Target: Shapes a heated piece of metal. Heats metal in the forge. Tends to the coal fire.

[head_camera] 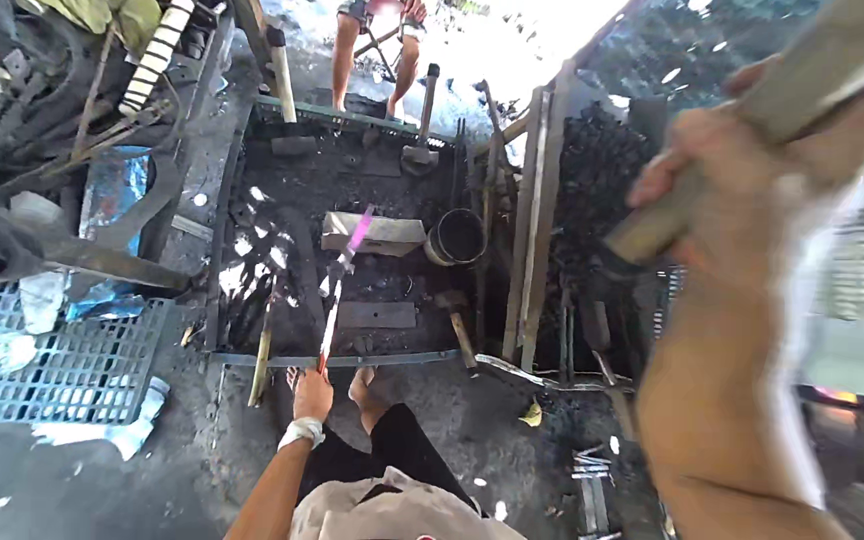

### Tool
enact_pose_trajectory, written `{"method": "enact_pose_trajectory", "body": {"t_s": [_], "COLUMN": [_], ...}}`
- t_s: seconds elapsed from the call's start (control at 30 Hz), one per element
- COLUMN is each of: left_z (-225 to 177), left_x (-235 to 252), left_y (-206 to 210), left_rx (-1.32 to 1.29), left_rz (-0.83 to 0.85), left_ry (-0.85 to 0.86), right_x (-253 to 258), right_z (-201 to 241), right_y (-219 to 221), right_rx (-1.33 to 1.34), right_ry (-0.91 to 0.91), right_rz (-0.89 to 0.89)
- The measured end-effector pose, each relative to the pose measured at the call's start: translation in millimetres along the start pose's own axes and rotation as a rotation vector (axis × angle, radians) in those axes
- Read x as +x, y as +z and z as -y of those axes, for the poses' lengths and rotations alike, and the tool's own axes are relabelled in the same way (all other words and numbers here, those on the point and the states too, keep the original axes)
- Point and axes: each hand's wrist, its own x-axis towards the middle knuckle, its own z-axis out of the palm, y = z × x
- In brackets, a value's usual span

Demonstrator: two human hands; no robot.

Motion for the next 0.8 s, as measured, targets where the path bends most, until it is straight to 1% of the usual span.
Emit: {"method": "enact_pose_trajectory", "body": {"t_s": [0.03,0.07,0.1,0.17,0.2,0.23,0.27,0.3,0.37,0.4,0.47,0.57,0.63,0.67,0.73,0.8], "left_z": [-1,-3,-7,-14,-17,-22,-27,-34,-41,-40,-43,-41,-44,-46,-47,-41], "left_x": [-5,-10,-13,-14,-17,-23,-32,-35,-42,-47,-41,-40,-42,-43,-52,-68], "left_y": [5,9,10,11,11,8,3,-4,-4,0,3,14,18,14,1,-1], "left_rx": [-0.013,-0.021,-0.033,-0.052,-0.043,-0.036,-0.030,-0.039,-0.005,-0.008,-0.013,-0.011,-0.006,-0.006,-0.082,-0.178], "left_rz": [0.005,0.011,0.022,0.037,0.038,0.048,0.063,0.064,0.064,0.076,0.068,0.039,0.010,0.000,0.012,0.019], "left_ry": [-0.028,-0.060,-0.092,-0.145,-0.154,-0.160,-0.171,-0.177,-0.199,-0.204,-0.210,-0.215,-0.221,-0.217,-0.185,-0.178], "right_x": [-6,-20,-41,-95,-120,-140,-151,-150,-132,-135,-125,-125,-126,-125,-132,-148], "right_z": [-31,-69,-112,-213,-263,-305,-329,-334,-322,-317,-316,-339,-360,-369,-382,-389], "right_y": [32,67,104,179,212,234,243,244,229,217,209,217,227,229,230,226], "right_rx": [0.006,-0.029,-0.093,-0.258,-0.321,-0.344,-0.324,-0.257,-0.130,-0.134,-0.217,-0.346,-0.438,-0.458,-0.420,-0.374], "right_ry": [0.018,0.085,0.218,0.546,0.691,0.817,0.913,0.979,1.031,1.033,0.979,0.899,0.898,0.897,0.913,0.947], "right_rz": [0.007,0.017,0.054,0.250,0.388,0.513,0.603,0.639,0.625,0.606,0.590,0.665,0.765,0.783,0.749,0.693]}}
